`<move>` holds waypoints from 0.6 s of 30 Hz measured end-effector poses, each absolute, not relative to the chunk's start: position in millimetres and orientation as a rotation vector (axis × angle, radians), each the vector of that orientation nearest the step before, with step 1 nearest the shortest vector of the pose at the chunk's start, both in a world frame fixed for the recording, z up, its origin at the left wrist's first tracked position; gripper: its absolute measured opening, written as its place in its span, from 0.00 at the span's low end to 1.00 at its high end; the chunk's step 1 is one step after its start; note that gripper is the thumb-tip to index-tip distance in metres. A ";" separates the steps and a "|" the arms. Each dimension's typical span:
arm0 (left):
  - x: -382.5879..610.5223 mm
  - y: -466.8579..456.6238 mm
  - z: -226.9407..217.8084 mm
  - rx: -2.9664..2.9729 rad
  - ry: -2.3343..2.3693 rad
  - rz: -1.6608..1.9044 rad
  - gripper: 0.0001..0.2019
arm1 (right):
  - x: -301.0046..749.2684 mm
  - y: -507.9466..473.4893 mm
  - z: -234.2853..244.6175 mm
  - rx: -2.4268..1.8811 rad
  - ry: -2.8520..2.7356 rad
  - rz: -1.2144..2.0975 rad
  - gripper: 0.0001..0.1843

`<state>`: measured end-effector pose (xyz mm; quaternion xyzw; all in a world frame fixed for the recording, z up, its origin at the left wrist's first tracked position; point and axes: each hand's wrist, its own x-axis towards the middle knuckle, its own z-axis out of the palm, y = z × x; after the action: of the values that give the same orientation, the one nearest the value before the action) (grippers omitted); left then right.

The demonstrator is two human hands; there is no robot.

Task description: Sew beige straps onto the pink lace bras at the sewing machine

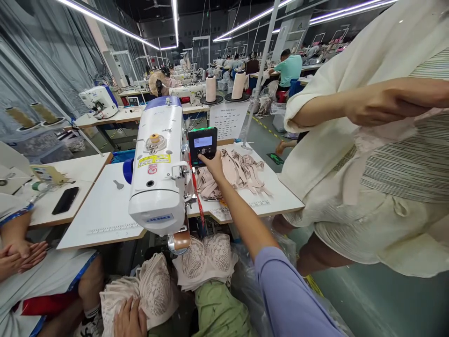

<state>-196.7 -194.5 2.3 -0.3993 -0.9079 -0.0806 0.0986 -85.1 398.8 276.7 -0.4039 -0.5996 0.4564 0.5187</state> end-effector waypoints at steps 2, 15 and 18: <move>-197.6 -194.6 1.6 -1.170 -2.686 -0.236 0.21 | -85.0 398.2 276.5 -0.965 -1.438 1.091 0.35; -191.3 -187.6 6.1 -1.147 -2.589 -0.344 0.18 | -84.4 398.6 271.4 -0.936 -1.497 1.050 0.38; -190.2 -186.8 6.1 -1.130 -2.602 -0.387 0.18 | -85.9 393.3 267.8 -0.956 -1.561 0.944 0.44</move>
<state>-190.2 -186.8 6.1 -0.3909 -0.9000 -0.1339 0.1388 -85.9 393.3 267.8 -0.3978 -0.6498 0.3928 0.5151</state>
